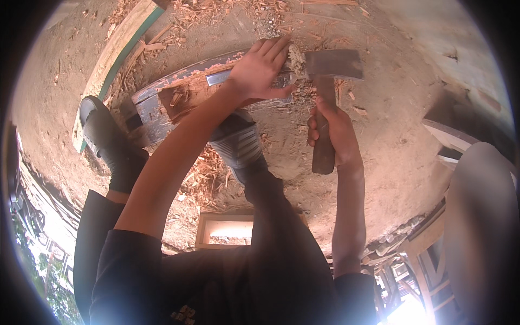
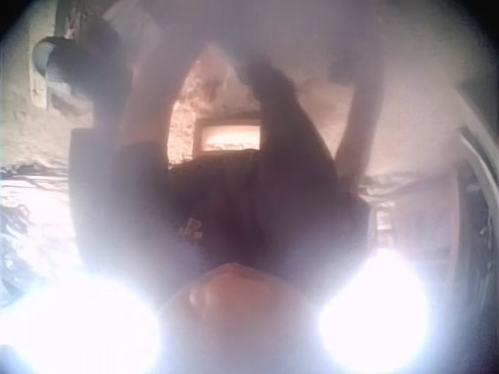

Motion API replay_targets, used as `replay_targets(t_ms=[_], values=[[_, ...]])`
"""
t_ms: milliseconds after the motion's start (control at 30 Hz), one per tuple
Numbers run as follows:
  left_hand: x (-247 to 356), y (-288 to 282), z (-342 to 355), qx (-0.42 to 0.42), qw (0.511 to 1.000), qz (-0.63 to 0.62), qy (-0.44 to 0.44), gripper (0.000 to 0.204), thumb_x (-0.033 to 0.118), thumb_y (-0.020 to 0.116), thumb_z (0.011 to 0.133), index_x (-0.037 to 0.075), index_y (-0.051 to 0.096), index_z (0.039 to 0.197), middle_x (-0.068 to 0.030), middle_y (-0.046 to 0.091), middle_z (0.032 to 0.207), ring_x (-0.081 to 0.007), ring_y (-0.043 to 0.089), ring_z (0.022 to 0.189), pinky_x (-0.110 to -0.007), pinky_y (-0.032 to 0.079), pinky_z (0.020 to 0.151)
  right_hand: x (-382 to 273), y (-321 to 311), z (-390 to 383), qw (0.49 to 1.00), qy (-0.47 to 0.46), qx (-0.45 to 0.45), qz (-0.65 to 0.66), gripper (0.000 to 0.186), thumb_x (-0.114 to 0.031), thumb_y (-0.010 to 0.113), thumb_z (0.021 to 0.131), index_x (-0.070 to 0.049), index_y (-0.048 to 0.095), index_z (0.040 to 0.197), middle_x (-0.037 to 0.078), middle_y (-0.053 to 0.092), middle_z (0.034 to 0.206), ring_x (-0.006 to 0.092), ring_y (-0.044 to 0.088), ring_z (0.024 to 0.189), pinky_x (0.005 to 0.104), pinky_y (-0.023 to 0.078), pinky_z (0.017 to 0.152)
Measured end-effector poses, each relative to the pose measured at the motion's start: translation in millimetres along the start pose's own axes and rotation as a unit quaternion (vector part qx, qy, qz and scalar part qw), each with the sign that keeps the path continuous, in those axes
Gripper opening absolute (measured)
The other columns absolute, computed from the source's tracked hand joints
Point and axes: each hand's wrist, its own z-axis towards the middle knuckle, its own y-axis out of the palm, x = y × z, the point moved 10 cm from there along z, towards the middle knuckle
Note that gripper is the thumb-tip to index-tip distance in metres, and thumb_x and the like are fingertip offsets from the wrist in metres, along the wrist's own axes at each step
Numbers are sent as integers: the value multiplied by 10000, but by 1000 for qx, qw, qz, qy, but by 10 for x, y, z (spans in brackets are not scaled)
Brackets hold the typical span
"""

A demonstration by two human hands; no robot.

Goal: The person uses a chisel and mallet to carve a rectangular recess into a piece of wood. They repeatedly strike the chisel, remove wood shavings by hand, and adjust the chisel position to deepen the cut.

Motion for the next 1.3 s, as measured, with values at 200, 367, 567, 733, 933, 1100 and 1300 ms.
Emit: replay_targets(t_ms=[200, 367, 567, 733, 933, 1100, 1300], values=[[-15, 61, 0, -37, 998, 55, 2, 870, 634, 404, 812, -138, 474, 1207, -243, 408, 1355, -325, 446, 1154, -385, 335, 1001, -77, 66, 112, 989, -61, 29, 129, 275, -322, 535, 919, -61, 492, 845, 28, 482, 628, 113, 462, 484, 283, 406, 453], [-23, 71, -22, -20, 999, 46, -7, 846, 613, 423, 816, -135, 463, 1208, -233, 375, 1379, -339, 412, 1203, -436, 293, 1030, 13, 100, -48, 1000, -5, 2, -26, 265, -311, 593, 887, -66, 498, 847, 30, 499, 625, 112, 483, 482, 270, 412, 437], [-19, 91, -4, -65, 996, 62, -16, 857, 615, 399, 833, -134, 429, 1247, -233, 359, 1394, -338, 392, 1228, -445, 287, 1035, -128, 17, 51, 993, -63, 21, 102, 277, -328, 541, 913, -64, 494, 843, 27, 490, 628, 123, 477, 494, 275, 415, 485], [-47, 101, -43, -36, 997, 70, -12, 830, 595, 402, 844, -128, 429, 1251, -232, 367, 1389, -339, 407, 1211, -448, 291, 1028, 105, 190, -5, 999, 5, 2, -33, 258, -318, 512, 933, -66, 485, 886, 18, 472, 627, 96, 456, 470, 257, 398, 429], [-40, 136, -10, -54, 996, 68, -14, 816, 582, 410, 854, -124, 420, 1261, -240, 364, 1386, -347, 399, 1223, -459, 285, 1034, -35, 23, -17, 996, -30, 30, 79, 287, -344, 547, 919, -66, 488, 882, 15, 464, 631, 92, 443, 476, 249, 389, 438], [-50, 63, -66, -21, 994, 104, 1, 826, 601, 358, 875, -127, 428, 1260, -262, 379, 1365, -354, 397, 1217, -485, 281, 1028, 120, 181, 27, 999, -9, 13, -29, 296, -351, 538, 922, -63, 489, 879, 7, 467, 621, 85, 451, 479, 245, 398, 440], [-53, 47, -112, -17, 997, 69, 8, 831, 591, 399, 869, -121, 375, 1297, -255, 375, 1367, -367, 397, 1219, -508, 266, 1035, -15, 129, 24, 997, -6, 17, 81, 286, -343, 530, 926, -61, 492, 893, 7, 472, 633, 79, 447, 484, 236, 400, 448]])
